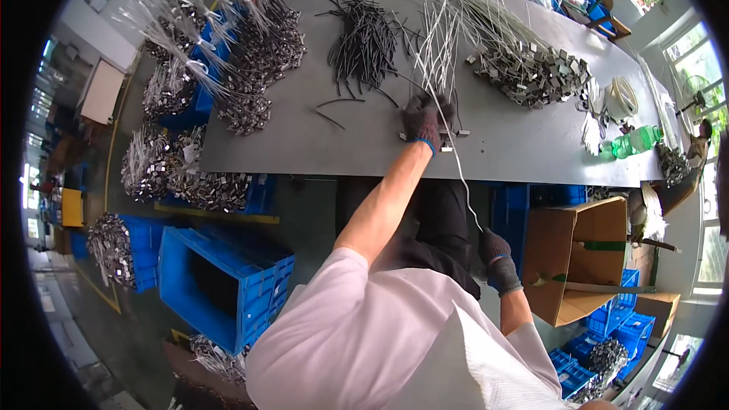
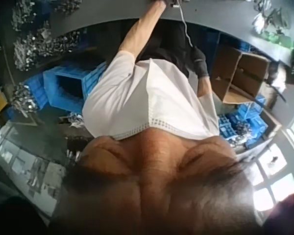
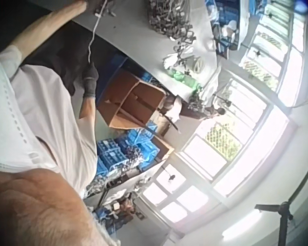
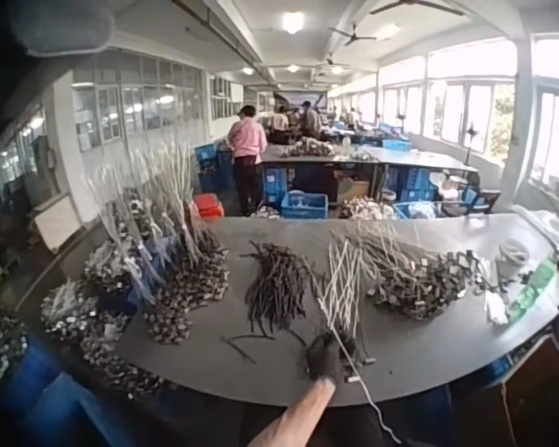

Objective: Bundling and organizing electrical wires at a manual assembly station.

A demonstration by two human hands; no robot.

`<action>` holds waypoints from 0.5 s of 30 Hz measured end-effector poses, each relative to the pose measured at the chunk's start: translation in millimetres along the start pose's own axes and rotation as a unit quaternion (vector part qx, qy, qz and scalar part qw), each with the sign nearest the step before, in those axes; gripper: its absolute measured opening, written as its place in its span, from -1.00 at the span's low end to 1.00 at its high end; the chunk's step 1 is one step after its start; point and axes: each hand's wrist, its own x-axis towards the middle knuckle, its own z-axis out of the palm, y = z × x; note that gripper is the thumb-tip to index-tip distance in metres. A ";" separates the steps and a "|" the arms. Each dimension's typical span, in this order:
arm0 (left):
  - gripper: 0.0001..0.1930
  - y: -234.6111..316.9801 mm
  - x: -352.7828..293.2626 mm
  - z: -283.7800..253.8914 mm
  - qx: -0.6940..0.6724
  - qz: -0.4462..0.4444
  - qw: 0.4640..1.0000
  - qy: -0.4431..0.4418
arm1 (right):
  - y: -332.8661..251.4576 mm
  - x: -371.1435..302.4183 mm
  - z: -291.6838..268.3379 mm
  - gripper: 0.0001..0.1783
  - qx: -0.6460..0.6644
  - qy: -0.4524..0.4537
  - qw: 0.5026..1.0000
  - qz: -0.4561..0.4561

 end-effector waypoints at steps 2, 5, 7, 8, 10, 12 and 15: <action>-0.92 17.3 -6.7 14.1 0.059 0.065 0.995 0.037 | 14.1 -4.1 5.0 -0.72 -0.045 -0.057 0.997 0.024; -0.93 32.9 -17.2 29.4 0.043 0.237 0.970 0.023 | 40.9 -15.1 26.1 -0.69 -0.049 -0.101 0.993 0.029; -0.91 31.9 -28.2 31.7 0.172 0.248 0.954 -0.008 | 53.6 -17.6 44.4 -0.70 -0.015 -0.076 0.997 0.024; -0.90 30.7 -31.8 32.0 0.215 0.200 0.956 -0.020 | 59.7 -20.5 53.3 -0.71 0.003 -0.062 0.998 0.026; -0.90 28.0 -35.5 30.2 0.234 0.187 0.952 -0.063 | 71.0 -24.7 67.8 -0.72 0.009 -0.064 0.997 0.047; -0.93 23.6 -37.2 28.2 0.224 0.162 0.956 -0.100 | 76.1 -28.4 74.6 -0.73 0.017 -0.066 0.996 0.057; -0.84 10.1 -44.0 24.0 0.351 0.226 0.899 -0.136 | 59.0 -18.9 57.3 -0.72 -0.032 -0.039 0.992 -0.114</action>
